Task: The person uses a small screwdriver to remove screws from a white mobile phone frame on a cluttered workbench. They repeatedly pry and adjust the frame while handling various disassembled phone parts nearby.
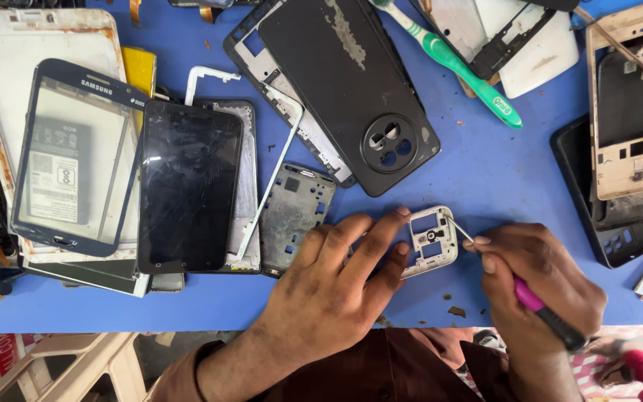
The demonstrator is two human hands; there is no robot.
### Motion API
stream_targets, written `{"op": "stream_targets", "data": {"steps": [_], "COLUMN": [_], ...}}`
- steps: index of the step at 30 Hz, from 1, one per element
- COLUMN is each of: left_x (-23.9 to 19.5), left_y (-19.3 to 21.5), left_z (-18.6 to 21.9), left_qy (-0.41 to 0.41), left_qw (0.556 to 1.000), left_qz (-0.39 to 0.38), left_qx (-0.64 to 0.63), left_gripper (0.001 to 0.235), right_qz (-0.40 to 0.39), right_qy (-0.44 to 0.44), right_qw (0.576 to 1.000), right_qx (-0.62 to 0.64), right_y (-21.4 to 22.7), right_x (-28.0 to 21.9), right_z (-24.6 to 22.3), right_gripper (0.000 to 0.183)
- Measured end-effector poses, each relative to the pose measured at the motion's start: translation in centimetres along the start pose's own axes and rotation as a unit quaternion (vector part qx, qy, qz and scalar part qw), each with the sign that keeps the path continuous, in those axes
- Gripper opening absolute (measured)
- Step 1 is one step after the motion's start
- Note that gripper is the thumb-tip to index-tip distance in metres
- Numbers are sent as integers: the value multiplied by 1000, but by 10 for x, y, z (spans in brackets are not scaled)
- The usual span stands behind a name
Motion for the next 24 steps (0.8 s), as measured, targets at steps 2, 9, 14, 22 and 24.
{"op": "stream_targets", "data": {"steps": [2,9,14,22,24], "left_x": [0,-1,-2,-1,-2], "left_y": [-1,0,-1,0,1], "left_z": [1,2,1,-1,-2], "left_qy": [-4,-6,1,4,6], "left_qw": [1000,1000,1000,1000,1000], "left_qz": [-1,10,12,15,14], "left_qx": [11,24,23,5,5], "left_gripper": [16,21,21,21,20], "right_qz": [10,30,-8,-66,-58], "right_qy": [41,103,-34,-143,-166], "right_qw": [999,985,993,987,981], "right_qx": [-26,-131,-115,44,84], "right_y": [-3,-12,-8,-7,-6], "right_x": [-1,-8,5,21,18], "right_z": [-10,-36,-22,2,10], "right_gripper": [8,10,6,7,6]}}
Point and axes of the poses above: each hand's wrist, its own x-axis towards the middle knuckle, its own y-axis out of the back of the hand, z = x × y, the point moved 10 cm from there along x, towards the middle knuckle, and after that the axes turned 9 degrees about -y, right-handed, at the moved point
